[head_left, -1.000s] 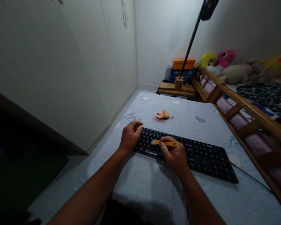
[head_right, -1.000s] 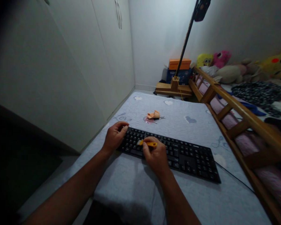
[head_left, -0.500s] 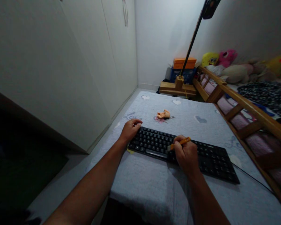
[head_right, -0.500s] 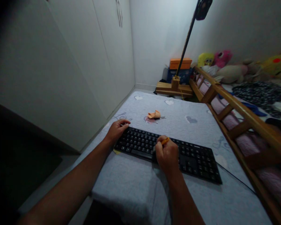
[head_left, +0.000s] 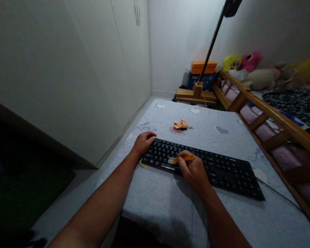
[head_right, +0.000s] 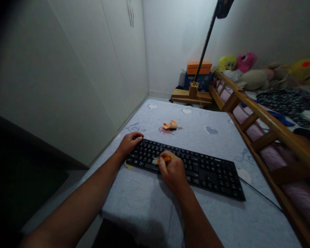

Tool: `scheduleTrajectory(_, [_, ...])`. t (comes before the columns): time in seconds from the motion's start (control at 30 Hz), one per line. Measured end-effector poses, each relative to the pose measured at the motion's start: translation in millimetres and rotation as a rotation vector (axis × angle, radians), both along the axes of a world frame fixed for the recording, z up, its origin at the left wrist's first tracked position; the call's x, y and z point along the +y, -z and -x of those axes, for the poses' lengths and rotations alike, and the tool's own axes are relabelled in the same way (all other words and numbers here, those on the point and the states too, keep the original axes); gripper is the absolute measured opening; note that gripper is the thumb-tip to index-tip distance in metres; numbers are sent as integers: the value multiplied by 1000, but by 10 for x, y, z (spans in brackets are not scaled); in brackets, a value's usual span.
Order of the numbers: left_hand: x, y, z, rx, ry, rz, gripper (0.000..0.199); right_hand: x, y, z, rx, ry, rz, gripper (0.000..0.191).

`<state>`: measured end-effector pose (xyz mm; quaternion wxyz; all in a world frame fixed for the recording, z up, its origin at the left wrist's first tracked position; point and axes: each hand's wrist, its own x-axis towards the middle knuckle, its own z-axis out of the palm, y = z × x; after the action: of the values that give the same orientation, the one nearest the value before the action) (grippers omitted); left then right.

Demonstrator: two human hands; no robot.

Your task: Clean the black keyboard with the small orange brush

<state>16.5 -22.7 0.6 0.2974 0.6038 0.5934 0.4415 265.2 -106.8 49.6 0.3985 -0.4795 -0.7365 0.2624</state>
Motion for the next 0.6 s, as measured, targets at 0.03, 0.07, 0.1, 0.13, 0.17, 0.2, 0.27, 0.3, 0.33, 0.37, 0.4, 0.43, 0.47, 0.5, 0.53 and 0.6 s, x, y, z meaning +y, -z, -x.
scheduleTrajectory(0.03, [-2,0,-4,4,10,5,26,6,1,-24,-26,42,-25,22])
scheduleTrajectory(0.07, [-3,1,-7,6,14,10,26,11,-1,-49,-46,88,-51,22])
scheduleTrajectory(0.1, [-3,2,-9,9,16,14,26,15,-4,-72,-58,128,-74,22])
scheduleTrajectory(0.13, [-2,4,-10,14,15,17,26,16,-10,-91,-57,156,-87,22])
scheduleTrajectory(0.17, [0,5,-10,21,12,17,26,14,-16,-104,-44,164,-90,22])
scheduleTrajectory(0.2, [3,5,-9,30,10,16,26,10,-23,-109,-18,154,-82,23])
scheduleTrajectory(0.27, [11,5,-7,48,7,16,26,-4,-32,-94,57,96,-33,24])
scheduleTrajectory(0.3, [15,4,-5,53,9,18,26,-14,-34,-75,97,56,0,24])
scheduleTrajectory(0.33, [20,4,-4,56,9,21,26,-23,-33,-50,129,14,33,25])
scheduleTrajectory(0.37, [24,4,-3,57,9,24,26,-33,-32,-22,149,-25,62,25])
scheduleTrajectory(0.4, [28,5,-2,57,8,25,27,-42,-29,7,157,-58,85,25])
scheduleTrajectory(0.43, [31,5,-2,56,7,24,27,-48,-26,35,153,-82,96,25])
scheduleTrajectory(0.47, [33,5,-2,57,8,22,27,-53,-23,58,140,-99,98,24])
scheduleTrajectory(0.5, [35,4,-2,60,8,19,28,-55,-21,75,120,-105,91,24])
scheduleTrajectory(0.53, [35,4,-2,65,10,15,28,-54,-18,84,95,-103,78,23])
scheduleTrajectory(0.6, [34,3,-2,73,11,11,29,-46,-14,78,37,-76,39,22])
